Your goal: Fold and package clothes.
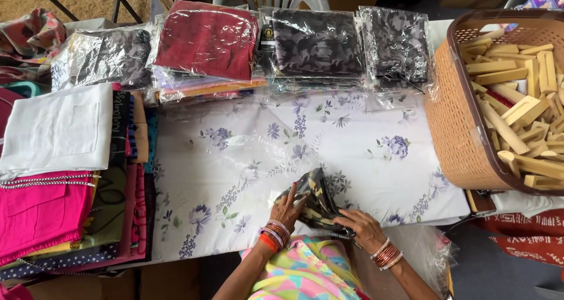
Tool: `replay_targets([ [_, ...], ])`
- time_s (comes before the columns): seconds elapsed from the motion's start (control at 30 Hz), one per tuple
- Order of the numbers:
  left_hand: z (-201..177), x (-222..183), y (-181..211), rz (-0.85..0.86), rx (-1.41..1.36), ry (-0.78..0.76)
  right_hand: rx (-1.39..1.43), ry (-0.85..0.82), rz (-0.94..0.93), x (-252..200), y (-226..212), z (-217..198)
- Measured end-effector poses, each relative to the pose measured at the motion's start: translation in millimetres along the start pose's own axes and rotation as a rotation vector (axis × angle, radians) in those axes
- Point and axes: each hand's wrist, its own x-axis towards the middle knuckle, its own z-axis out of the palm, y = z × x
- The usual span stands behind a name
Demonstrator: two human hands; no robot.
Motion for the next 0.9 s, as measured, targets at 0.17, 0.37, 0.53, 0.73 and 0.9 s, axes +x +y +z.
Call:
replay_targets([
  [0.17,27,19,3,-0.203,0.121,-0.240,-0.074,0.060,0.091,3,8,12],
  [0.37,6,27,14,-0.096,0.127,-0.203,-0.070,0.128,0.004,19,-2,25],
  [0.53,-24,26,21,-0.001,0.059,-0.156,-0.038,0.216,-0.041,59,9,34],
  [0.73,12,25,17,0.059,0.060,0.081,0.093,0.314,-0.097,112,3,66],
  [0.9,-48,19,43,0.029,-0.045,0.138,0.190,0.266,-0.149,165,-5,85],
])
